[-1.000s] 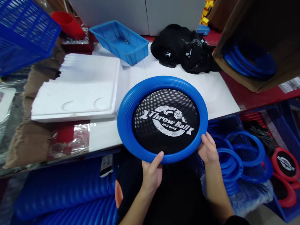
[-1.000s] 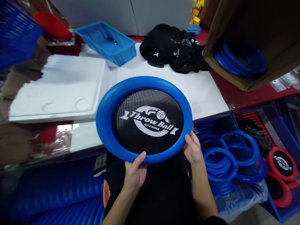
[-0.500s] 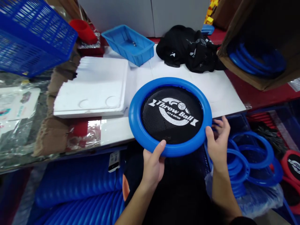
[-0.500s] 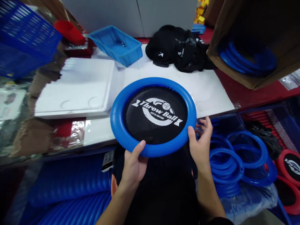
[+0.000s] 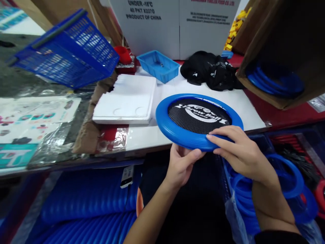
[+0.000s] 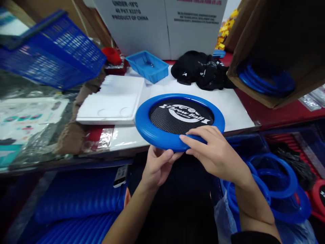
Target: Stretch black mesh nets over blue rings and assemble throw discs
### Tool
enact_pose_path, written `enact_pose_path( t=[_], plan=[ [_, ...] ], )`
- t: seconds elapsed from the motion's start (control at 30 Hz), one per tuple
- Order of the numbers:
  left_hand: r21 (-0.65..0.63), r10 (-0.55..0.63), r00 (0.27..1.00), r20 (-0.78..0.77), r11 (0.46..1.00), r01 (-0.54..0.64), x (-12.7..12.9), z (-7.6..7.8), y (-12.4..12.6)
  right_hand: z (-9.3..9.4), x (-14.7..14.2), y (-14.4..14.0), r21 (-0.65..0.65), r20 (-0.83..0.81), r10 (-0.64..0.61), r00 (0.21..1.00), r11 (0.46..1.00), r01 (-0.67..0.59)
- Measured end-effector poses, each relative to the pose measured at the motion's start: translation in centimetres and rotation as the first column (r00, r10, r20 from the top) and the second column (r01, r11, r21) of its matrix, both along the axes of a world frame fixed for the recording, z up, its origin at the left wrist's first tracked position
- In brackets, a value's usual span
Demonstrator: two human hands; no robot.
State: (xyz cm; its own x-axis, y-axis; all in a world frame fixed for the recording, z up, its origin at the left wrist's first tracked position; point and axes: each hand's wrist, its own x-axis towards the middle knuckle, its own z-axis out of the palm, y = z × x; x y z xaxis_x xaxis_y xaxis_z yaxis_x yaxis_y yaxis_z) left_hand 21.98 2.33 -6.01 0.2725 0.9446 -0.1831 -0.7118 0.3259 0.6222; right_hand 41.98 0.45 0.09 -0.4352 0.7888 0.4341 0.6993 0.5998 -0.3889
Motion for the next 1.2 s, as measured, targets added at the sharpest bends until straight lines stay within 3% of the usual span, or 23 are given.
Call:
enact_pose_path(
  t=[0.13,0.37,0.87,1.2],
  plan=[
    [0.055,0.015,0.999,0.049,0.998,-0.018,0.7,0.8,0.1,1.0,0.3,-0.3,0.007,-0.040,-0.025,0.999,1.000,0.025],
    [0.042,0.089,0.995,0.037,0.995,-0.090,1.8,2.5,0.0,2.4,0.5,-0.5,0.008,-0.128,-0.062,0.990,0.998,0.064],
    [0.122,0.120,0.993,-0.015,0.986,-0.118,3.0,4.5,0.2,3.7,0.8,-0.7,-0.010,-0.310,-0.161,0.937,0.986,0.166],
    [0.140,0.108,0.993,-0.051,0.985,-0.100,2.5,4.8,0.5,4.2,1.1,-0.7,-0.033,-0.213,-0.136,0.968,0.991,0.133]
  ],
)
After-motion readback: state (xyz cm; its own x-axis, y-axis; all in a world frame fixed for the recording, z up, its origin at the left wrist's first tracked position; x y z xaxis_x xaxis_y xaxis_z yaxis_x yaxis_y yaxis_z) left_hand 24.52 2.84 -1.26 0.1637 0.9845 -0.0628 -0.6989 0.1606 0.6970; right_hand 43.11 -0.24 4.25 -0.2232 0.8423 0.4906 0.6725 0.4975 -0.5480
